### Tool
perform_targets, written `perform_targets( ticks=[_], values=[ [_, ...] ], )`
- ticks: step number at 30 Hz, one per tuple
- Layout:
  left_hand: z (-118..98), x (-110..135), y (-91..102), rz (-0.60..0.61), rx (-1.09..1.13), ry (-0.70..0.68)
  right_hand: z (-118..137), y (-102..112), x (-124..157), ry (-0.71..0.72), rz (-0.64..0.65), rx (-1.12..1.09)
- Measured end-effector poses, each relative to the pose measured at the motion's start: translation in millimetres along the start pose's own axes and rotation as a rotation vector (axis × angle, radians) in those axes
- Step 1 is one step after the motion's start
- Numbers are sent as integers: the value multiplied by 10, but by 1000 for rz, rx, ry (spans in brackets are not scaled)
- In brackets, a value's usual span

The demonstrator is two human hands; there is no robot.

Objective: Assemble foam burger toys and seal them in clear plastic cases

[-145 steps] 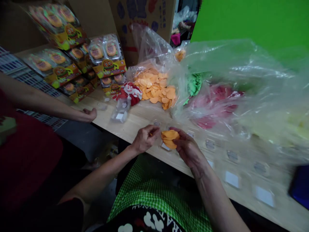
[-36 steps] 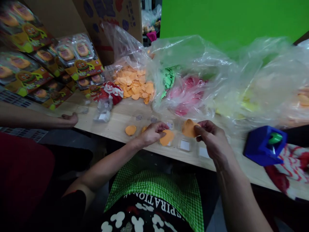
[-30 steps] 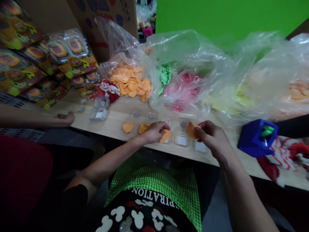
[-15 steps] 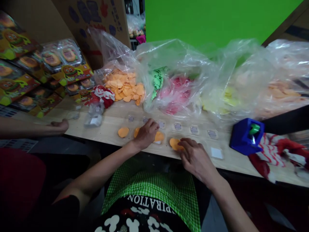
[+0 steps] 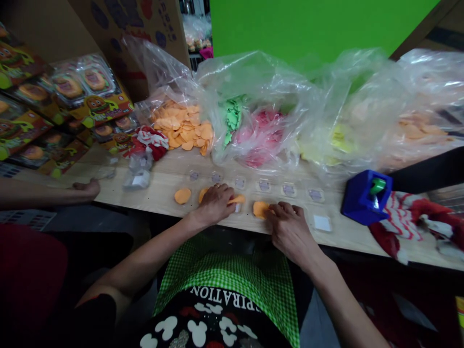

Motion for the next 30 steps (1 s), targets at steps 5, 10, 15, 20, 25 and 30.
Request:
perform_targets(
  ticks=[5, 10, 15, 20, 25, 30],
  values=[
    [297, -27, 61, -54, 457, 201, -3, 83, -22, -12, -11, -102],
    [441, -98, -147, -36, 796, 257, 76, -107, -75, -9, 140, -56],
    [273, -33, 24, -237, 705, 63, 156, -63, -65, 35, 49, 1],
    [-124, 141, -4, -227, 122, -279, 141, -159, -102, 15, 43, 27],
    [-199, 384, -149, -47, -141, -431, -1, -78, -38, -9, -21, -87],
    [-70, 507, -63, -82, -167, -386, -219, 86, 88, -79, -130, -181]
  ],
)
Point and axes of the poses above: each hand's wrist, its own x-axis away from the middle knuckle, its own y-axis out of the back of the hand, z = x × y, the point moved 9 cm from there along -x, towards the middle knuckle, and after that the axes turned 3 degrees about -y, right-handed, at the moved point
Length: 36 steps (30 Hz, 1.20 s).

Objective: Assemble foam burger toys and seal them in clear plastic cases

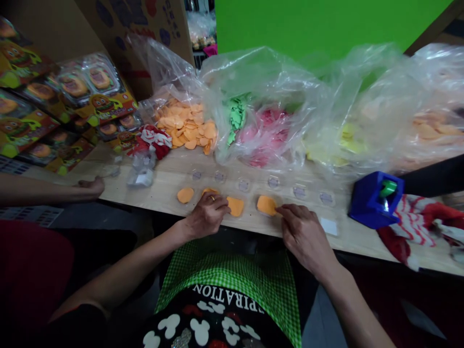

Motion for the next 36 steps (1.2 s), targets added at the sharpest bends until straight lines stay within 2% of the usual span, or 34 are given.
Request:
perform_targets(
  ticks=[6, 8, 11, 14, 16, 18, 19, 21, 24, 26, 28, 30, 32, 36],
  values=[
    [18, -30, -175, 136, -20, -38, 116, -189, -68, 94, 202, 48],
    [8, -63, -124, 127, -15, -26, 123, -191, -112, 101, 197, 58],
    [-88, -115, -2, 64, -8, -41, 148, -126, -195, 93, 121, 52],
    [-224, -161, -14, 50, -18, -78, 300, -190, -270, 123, 163, 67],
    [-226, -196, -78, 67, -33, -25, 408, -278, -305, 137, 231, 86],
    [-169, -232, -120, 90, -42, 73, 444, -298, -323, 137, 244, 69],
    [-136, -250, -119, 98, -43, 124, 414, -259, -323, 127, 212, 37],
    [-119, -301, -71, 92, -32, 181, 202, -66, -294, 48, 57, -45],
    [-272, -436, -3, 56, -11, 85, -422, 243, -90, -209, -195, -55],
    [-413, -534, -44, 51, -25, -27, -803, 273, 88, -353, -216, 51],
    [-498, -618, -160, 79, -51, -99, -1042, 183, 228, -418, -166, 176],
    [-531, -683, -286, 122, -65, -137, -1138, 48, 313, -425, -124, 270],
    [-534, -720, -370, 161, -52, -153, -1118, -94, 330, -389, -91, 322],
    [-503, -717, -364, 175, 7, -123, -959, -236, 237, -333, -64, 356]
  ],
)
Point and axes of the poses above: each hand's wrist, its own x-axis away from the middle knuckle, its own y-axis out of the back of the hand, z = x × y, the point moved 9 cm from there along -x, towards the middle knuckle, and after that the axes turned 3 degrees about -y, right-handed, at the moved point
